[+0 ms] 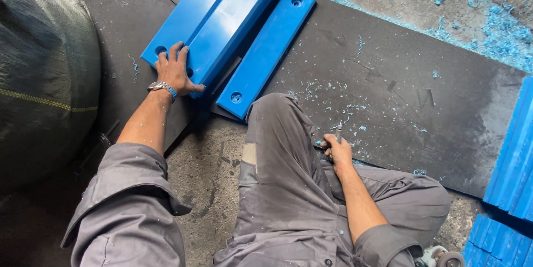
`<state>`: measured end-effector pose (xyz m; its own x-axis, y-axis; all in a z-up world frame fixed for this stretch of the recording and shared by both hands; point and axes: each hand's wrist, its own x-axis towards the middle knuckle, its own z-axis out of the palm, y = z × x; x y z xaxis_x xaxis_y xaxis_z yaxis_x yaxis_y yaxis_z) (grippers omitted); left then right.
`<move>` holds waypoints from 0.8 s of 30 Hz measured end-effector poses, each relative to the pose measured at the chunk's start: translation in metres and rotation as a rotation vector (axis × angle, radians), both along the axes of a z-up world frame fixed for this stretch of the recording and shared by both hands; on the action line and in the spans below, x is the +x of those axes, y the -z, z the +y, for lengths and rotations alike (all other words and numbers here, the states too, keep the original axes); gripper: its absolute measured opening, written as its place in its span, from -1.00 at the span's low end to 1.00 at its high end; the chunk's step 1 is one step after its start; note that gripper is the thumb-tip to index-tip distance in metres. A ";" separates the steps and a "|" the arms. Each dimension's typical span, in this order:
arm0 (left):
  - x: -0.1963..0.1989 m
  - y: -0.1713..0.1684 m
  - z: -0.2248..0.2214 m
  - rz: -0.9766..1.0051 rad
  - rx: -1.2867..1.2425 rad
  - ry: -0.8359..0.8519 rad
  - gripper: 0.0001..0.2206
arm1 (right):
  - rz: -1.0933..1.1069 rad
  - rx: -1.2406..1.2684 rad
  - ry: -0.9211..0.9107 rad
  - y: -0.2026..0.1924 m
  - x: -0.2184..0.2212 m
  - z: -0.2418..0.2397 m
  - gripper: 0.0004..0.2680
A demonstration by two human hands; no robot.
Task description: Using an angle grinder and a manual deburring tool to smooth the edges and surfaces of blue plastic blocks.
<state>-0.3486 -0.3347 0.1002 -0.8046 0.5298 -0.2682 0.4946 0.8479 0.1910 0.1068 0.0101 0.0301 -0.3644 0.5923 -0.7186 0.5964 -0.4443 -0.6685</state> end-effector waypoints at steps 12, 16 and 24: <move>0.134 -0.110 0.173 0.048 0.589 0.141 -0.38 | -0.447 1.205 -0.488 0.000 0.036 0.031 -0.74; 0.211 -0.143 0.235 -0.100 0.810 0.406 -0.52 | -0.523 1.232 -0.571 -0.014 0.038 0.026 -0.76; 0.370 -0.165 0.317 -0.390 0.902 0.717 -0.66 | -0.147 0.992 -0.209 -0.124 0.064 0.022 -0.69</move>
<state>0.0217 -0.0173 0.2653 -0.2002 0.9424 0.2680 0.5743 -0.1087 0.8114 0.1704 0.0322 0.1544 -0.4762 0.8792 0.0151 0.7042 0.3915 -0.5923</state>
